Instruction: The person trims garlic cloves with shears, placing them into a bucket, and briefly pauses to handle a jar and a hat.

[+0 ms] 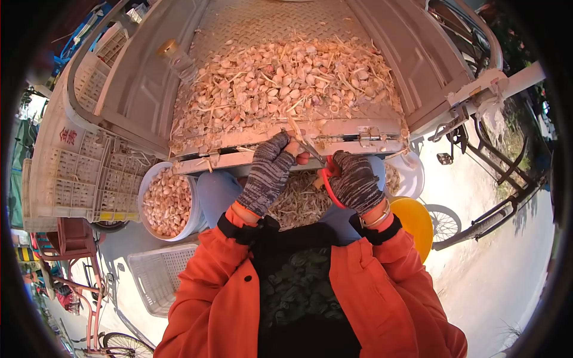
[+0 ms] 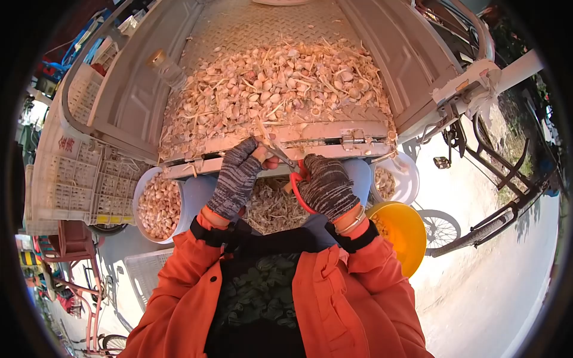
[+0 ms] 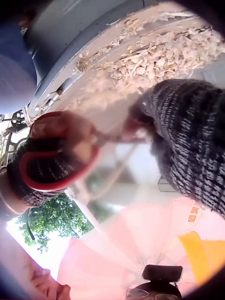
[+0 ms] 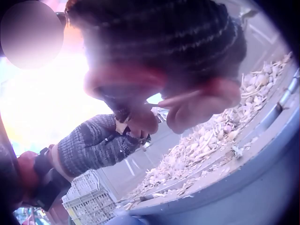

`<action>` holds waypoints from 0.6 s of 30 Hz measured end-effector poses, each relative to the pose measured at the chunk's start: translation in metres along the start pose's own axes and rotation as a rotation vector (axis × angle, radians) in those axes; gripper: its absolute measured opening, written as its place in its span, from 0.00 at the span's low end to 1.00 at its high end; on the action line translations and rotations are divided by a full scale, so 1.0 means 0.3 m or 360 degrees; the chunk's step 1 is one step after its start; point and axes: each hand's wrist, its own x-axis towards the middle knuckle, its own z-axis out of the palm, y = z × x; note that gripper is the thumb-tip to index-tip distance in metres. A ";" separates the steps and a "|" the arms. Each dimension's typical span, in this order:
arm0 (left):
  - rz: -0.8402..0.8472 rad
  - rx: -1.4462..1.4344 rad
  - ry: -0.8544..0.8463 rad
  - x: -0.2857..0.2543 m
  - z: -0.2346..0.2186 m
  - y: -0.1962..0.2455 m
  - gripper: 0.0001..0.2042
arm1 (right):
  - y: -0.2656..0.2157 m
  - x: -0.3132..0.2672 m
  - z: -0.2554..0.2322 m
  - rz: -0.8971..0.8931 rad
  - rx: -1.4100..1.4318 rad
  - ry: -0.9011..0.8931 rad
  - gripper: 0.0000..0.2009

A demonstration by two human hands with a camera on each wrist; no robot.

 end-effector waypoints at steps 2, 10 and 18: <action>-0.0018 -0.0159 -0.0011 -0.004 -0.002 -0.012 0.12 | 0.033 -0.028 0.029 0.0093 0.0109 -0.0108 0.12; -0.0329 -0.1013 0.0109 -0.002 -0.008 -0.076 0.07 | 0.098 -0.074 0.119 0.0866 0.2866 -0.0582 0.18; -0.0626 -0.0784 -0.0006 -0.014 -0.044 -0.092 0.13 | 0.087 -0.086 0.156 0.0651 0.1673 0.0362 0.14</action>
